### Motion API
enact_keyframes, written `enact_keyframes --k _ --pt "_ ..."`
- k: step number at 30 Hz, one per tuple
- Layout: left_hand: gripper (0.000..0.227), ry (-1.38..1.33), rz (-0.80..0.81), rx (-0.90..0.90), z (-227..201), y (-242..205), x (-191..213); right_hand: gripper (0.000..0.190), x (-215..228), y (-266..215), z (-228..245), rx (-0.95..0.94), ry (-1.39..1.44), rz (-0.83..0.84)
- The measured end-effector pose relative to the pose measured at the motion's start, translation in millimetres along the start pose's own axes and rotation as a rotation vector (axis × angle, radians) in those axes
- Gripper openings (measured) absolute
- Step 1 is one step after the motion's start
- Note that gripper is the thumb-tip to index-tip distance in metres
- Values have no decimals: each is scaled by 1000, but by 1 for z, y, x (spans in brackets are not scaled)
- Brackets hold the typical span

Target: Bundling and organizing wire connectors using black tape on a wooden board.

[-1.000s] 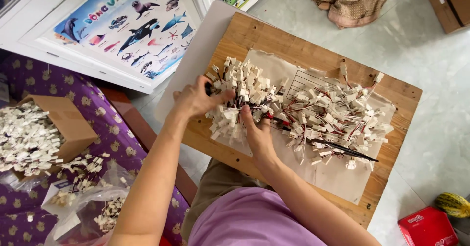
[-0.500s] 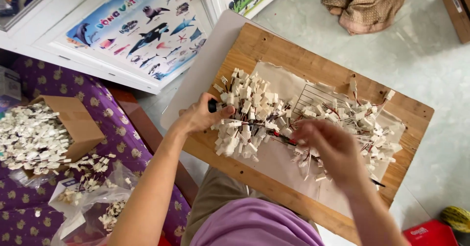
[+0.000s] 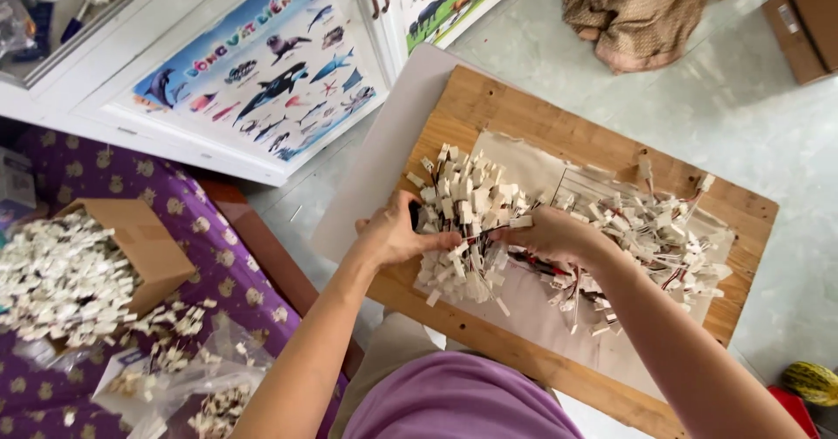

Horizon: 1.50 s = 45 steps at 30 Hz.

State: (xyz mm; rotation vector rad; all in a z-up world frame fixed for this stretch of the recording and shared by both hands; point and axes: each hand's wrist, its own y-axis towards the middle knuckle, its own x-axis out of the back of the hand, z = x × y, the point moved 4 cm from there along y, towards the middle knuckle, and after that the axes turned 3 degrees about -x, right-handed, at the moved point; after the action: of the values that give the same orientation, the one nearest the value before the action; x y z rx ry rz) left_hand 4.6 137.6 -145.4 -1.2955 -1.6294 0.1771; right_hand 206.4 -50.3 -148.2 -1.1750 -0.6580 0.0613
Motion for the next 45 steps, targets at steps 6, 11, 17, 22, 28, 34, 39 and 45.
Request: enact_keyframes --k 6,11,17,22,28,34,39,45 --pt "150 -255 -31 -58 15 9 0 107 -12 15 -13 111 569 228" --pt "146 -377 -134 -37 6 4 -14 151 -16 17 9 175 692 227" --pt "125 -671 -234 -55 -12 -3 -1 149 -3 24 54 227 864 206" --pt "92 -1129 -279 -175 -16 0 -3 100 -12 71 20 189 841 334" --pt "86 -1252 -346 -232 -22 -7 15 51 -6 78 19 249 1007 352" --pt "95 -1334 -270 -332 -13 7 3 56 -5 75 33 214 1149 407" --pt "112 -892 -290 47 3 -6 -16 70 -10 126 -31 191 503 28" --pt "112 -648 -391 -50 1 -16 -14 80 -8 64 22 88 677 12"
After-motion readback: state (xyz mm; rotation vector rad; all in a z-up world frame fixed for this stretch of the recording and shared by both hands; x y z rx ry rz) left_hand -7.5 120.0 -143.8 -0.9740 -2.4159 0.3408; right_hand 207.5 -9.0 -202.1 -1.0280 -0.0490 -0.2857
